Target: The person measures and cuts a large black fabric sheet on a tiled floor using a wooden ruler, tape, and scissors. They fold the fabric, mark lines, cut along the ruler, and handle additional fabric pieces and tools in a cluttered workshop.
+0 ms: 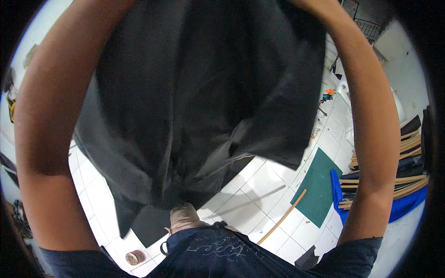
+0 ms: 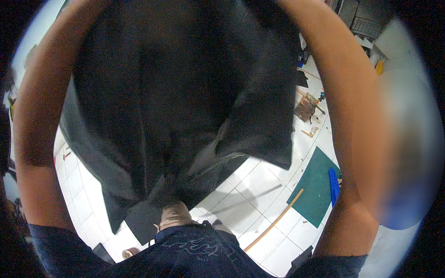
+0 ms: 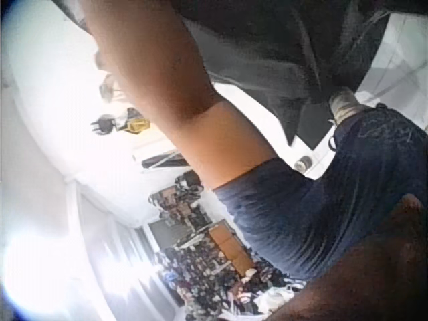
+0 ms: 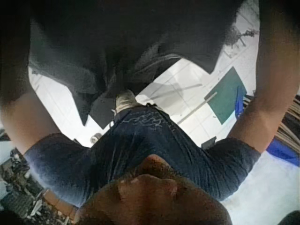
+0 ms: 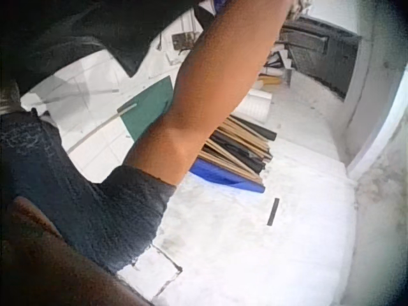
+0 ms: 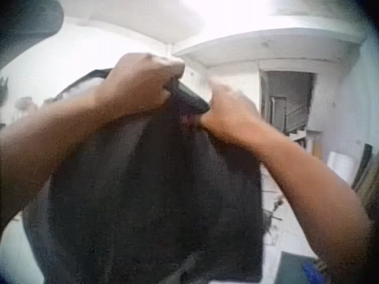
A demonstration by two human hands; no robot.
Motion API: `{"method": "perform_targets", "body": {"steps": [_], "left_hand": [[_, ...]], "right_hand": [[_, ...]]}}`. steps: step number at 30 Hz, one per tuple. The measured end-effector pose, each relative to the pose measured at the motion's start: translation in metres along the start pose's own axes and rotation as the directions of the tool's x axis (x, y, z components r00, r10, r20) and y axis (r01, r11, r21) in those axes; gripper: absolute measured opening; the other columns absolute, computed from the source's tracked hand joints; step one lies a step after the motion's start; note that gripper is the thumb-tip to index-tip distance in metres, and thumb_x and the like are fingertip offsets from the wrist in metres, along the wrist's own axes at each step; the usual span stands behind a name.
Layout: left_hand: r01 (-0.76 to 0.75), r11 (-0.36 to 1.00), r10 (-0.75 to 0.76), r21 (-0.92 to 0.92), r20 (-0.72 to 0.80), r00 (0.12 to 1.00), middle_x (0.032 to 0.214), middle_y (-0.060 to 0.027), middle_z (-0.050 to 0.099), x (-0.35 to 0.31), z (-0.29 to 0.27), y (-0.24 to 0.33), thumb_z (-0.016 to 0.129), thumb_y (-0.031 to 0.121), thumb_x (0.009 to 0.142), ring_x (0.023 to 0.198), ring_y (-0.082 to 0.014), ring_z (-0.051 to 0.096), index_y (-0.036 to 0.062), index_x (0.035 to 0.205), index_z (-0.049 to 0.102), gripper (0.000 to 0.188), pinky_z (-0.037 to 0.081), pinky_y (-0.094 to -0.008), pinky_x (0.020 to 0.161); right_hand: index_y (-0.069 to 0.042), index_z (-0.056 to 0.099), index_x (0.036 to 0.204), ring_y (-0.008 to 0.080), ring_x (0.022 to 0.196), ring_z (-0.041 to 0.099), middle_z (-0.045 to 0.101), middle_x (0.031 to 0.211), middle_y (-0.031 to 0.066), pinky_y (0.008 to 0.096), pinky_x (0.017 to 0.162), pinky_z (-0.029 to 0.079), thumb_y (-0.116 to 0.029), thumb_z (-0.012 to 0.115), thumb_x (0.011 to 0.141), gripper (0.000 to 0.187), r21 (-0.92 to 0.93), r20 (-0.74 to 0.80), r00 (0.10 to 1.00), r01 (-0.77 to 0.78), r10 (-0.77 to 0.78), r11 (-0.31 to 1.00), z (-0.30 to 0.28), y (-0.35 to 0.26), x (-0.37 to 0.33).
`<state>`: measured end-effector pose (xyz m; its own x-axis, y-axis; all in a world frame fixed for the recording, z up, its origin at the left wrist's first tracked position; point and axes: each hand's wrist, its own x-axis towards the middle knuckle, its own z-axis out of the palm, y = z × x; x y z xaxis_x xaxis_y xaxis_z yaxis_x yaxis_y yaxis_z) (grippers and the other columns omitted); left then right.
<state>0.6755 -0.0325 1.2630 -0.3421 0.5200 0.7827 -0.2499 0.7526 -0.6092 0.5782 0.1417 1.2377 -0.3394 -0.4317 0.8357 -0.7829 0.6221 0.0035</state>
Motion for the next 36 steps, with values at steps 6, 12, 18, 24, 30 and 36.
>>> {"method": "perform_targets", "body": {"steps": [6,12,18,24,30,36], "left_hand": [[0.091,0.991,-0.105,0.095,0.152,0.983,0.121,-0.0163,0.055,-0.072,0.087,-0.017,0.077,0.029,0.072,0.114,-0.0295,0.052,0.0128,0.127,0.044,0.066,0.040,-0.0460,0.097],[0.609,0.575,-0.485,-0.546,0.372,0.792,0.149,-0.0357,0.010,-0.277,0.094,0.056,0.078,0.058,0.062,0.138,-0.0524,0.014,0.0078,0.150,0.019,0.117,0.017,-0.0641,0.107],[0.842,-0.443,-0.424,-0.307,0.900,0.105,0.140,-0.0329,0.029,-0.378,0.142,0.095,0.085,0.033,0.068,0.130,-0.0424,0.036,0.0002,0.147,-0.004,0.123,0.030,-0.0474,0.109],[0.785,-0.490,-0.497,-0.379,0.862,0.106,0.085,-0.0093,0.054,-0.403,0.243,0.042,0.073,0.015,0.078,0.071,-0.0132,0.051,0.0003,0.140,0.031,0.076,0.042,-0.0259,0.066],[0.547,-0.559,-0.740,-0.623,0.672,0.009,0.098,-0.0090,0.060,-0.385,0.347,-0.074,0.056,0.007,0.092,0.085,-0.0158,0.056,-0.0009,0.140,0.033,0.054,0.044,-0.0292,0.079],[0.612,0.110,-0.842,-0.783,0.254,0.476,0.097,-0.0203,0.064,-0.296,0.385,-0.163,0.049,0.011,0.093,0.089,-0.0305,0.061,-0.0053,0.106,0.059,0.023,0.046,-0.0371,0.081]], "right_hand": [[-0.003,0.065,0.103,0.0375,0.104,0.061,0.065,0.105,0.0227,0.0448,0.089,0.048,-0.011,0.057,0.079,0.027,-0.110,0.015,0.995,-0.096,0.098,0.989,0.100,-0.006,0.060],[-0.003,0.059,0.121,0.0344,0.109,0.061,0.064,0.114,0.0202,0.0400,0.094,0.046,-0.011,0.055,0.078,0.044,-0.331,0.046,0.999,0.022,-0.007,0.943,0.218,0.102,0.140],[-0.005,0.063,0.113,0.0348,0.104,0.063,0.067,0.105,0.0197,0.0392,0.086,0.047,-0.009,0.056,0.078,0.037,-0.171,0.053,0.996,-0.057,0.067,0.984,0.279,0.070,0.198],[-0.015,0.062,0.119,0.0375,0.109,0.059,0.065,0.114,0.0169,0.0452,0.091,0.046,-0.014,0.056,0.082,0.038,-0.344,0.025,0.979,-0.181,0.202,0.921,0.295,0.071,0.216],[-0.011,0.061,0.113,0.0375,0.106,0.060,0.064,0.111,0.0187,0.0442,0.085,0.046,-0.018,0.059,0.085,0.029,-0.362,0.017,0.960,-0.254,0.279,0.897,0.305,0.105,0.192],[0.000,0.060,0.111,0.0378,0.103,0.061,0.065,0.105,0.0224,0.0397,0.085,0.046,-0.020,0.063,0.086,0.032,-0.224,0.099,0.962,-0.226,0.253,0.948,0.329,0.218,0.089]]}}
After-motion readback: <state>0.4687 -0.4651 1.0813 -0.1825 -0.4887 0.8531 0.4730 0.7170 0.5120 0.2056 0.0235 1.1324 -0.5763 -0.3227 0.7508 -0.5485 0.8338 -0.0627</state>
